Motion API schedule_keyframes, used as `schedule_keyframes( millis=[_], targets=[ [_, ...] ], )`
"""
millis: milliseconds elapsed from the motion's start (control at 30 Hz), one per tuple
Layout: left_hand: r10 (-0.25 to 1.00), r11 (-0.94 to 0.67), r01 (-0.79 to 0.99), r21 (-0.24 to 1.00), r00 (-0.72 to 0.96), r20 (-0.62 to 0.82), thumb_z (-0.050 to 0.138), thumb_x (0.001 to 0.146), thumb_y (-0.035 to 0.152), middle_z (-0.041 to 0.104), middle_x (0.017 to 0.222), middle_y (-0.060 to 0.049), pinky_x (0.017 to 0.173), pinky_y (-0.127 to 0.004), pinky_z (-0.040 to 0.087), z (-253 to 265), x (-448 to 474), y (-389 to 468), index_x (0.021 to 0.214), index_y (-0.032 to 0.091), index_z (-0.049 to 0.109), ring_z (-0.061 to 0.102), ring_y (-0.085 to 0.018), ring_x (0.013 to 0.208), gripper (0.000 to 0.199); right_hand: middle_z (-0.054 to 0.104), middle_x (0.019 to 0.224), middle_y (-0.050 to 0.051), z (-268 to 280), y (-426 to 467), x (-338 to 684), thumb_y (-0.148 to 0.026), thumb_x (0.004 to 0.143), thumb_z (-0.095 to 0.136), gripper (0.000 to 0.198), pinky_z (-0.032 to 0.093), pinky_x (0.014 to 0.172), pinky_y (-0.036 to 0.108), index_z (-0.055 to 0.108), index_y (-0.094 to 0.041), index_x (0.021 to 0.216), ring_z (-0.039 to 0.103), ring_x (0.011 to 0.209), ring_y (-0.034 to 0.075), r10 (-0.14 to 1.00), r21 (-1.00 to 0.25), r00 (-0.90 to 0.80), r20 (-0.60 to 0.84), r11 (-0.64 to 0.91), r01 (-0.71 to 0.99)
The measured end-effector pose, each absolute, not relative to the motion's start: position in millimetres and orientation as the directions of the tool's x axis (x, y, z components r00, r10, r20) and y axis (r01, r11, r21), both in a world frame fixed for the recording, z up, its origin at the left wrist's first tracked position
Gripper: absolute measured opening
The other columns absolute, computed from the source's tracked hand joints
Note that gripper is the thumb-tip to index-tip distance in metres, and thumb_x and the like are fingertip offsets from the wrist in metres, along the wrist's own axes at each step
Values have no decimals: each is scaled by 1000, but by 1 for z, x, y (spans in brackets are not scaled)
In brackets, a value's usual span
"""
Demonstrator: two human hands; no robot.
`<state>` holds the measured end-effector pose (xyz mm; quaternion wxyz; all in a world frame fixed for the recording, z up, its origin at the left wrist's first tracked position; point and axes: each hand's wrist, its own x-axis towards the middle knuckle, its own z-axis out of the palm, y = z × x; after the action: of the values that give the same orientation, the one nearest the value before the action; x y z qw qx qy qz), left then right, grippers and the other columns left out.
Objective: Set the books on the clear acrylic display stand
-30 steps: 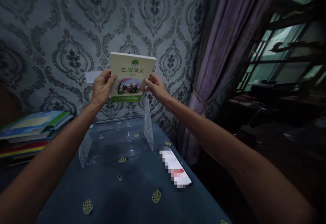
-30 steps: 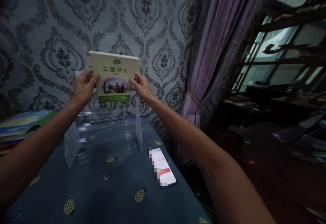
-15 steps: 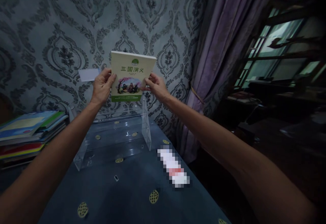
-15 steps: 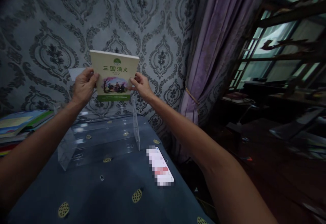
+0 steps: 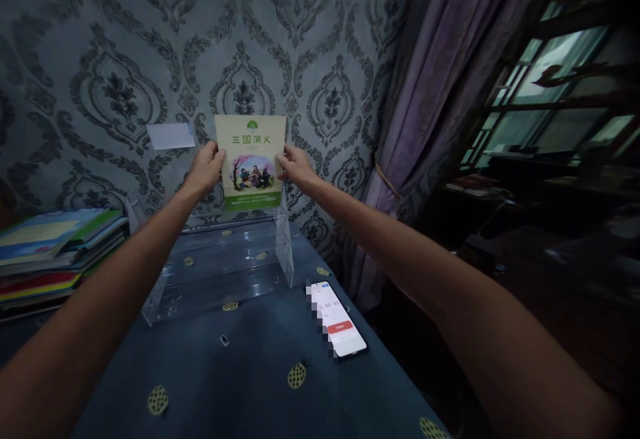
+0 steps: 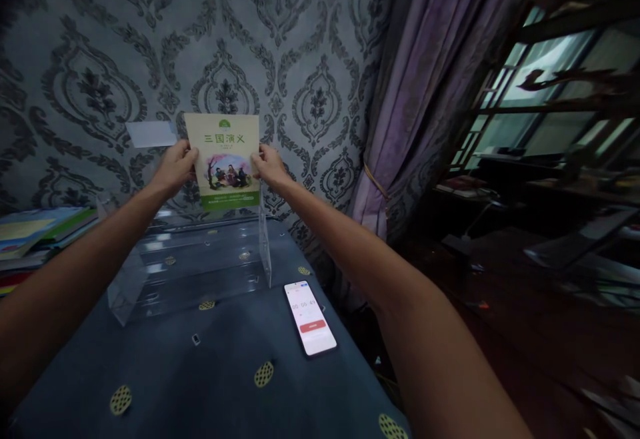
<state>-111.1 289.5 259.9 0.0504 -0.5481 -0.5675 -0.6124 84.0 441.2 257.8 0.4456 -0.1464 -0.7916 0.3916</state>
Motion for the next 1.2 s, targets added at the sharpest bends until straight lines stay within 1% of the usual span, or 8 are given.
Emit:
schedule_keyframes(
  millis=[100, 267, 400, 500, 700, 867, 1033, 1200],
  targets=[
    [655, -257, 642, 723, -434, 619, 50, 91, 29, 63, 79, -2, 68, -40, 61, 263, -108, 284, 109, 18, 60, 65, -20, 68, 23, 68, 95, 6, 257, 441, 84, -25, 92, 53, 24, 63, 66, 30, 63, -16, 113, 66, 84, 18, 580, -753, -564, 588, 648, -119],
    [752, -310, 606, 733, -316, 579, 58, 88, 35, 69, 80, -4, 67, -38, 61, 255, -109, 278, 110, 18, 61, 69, -22, 71, 29, 66, 89, 4, 251, 439, 91, -25, 94, 51, 18, 63, 64, 29, 64, -17, 104, 65, 79, 16, 609, -764, -553, 569, 641, -80],
    [746, -364, 614, 701, -259, 614, 62, 86, 43, 66, 67, -2, 57, -34, 59, 245, -117, 281, 100, 19, 63, 66, -20, 57, 28, 65, 88, 3, 244, 438, 94, -27, 93, 55, 15, 64, 67, 31, 65, -18, 100, 64, 77, 15, 634, -778, -547, 547, 626, -53],
    [739, -404, 620, 673, -212, 639, 65, 85, 49, 65, 63, -2, 59, -36, 60, 243, -121, 283, 96, 20, 65, 67, -22, 59, 31, 65, 88, 3, 240, 438, 94, -29, 94, 54, 18, 64, 69, 33, 65, -17, 102, 63, 79, 16, 639, -786, -561, 527, 617, -34],
    [784, -183, 656, 732, -352, 511, 58, 90, 50, 66, 69, -6, 62, -43, 61, 246, -119, 281, 94, 19, 67, 70, -26, 62, 33, 65, 88, 4, 236, 437, 92, -28, 93, 52, 21, 63, 65, 28, 67, -17, 103, 62, 79, 15, 645, -787, -553, 528, 615, -34],
    [779, -213, 655, 725, -334, 531, 57, 89, 53, 68, 71, -7, 51, -38, 59, 246, -115, 280, 89, 19, 65, 67, -23, 55, 35, 66, 90, 4, 236, 435, 94, -27, 94, 50, 25, 61, 62, 23, 68, -16, 107, 62, 82, 15, 617, -779, -572, 540, 624, -62],
    [779, -227, 666, 711, -315, 543, 58, 88, 53, 69, 70, -6, 48, -33, 57, 247, -115, 275, 95, 19, 67, 66, -22, 53, 36, 68, 93, 4, 235, 429, 100, -23, 93, 47, 28, 62, 64, 25, 71, -16, 106, 64, 84, 16, 616, -781, -580, 534, 622, -59],
    [774, -205, 725, 657, -291, 563, 60, 87, 55, 71, 78, -7, 54, -35, 58, 246, -116, 271, 105, 19, 67, 66, -22, 56, 40, 69, 91, 5, 236, 426, 101, -17, 91, 43, 33, 64, 65, 29, 73, -16, 104, 65, 84, 17, 633, -792, -574, 520, 609, -47]
  ],
)
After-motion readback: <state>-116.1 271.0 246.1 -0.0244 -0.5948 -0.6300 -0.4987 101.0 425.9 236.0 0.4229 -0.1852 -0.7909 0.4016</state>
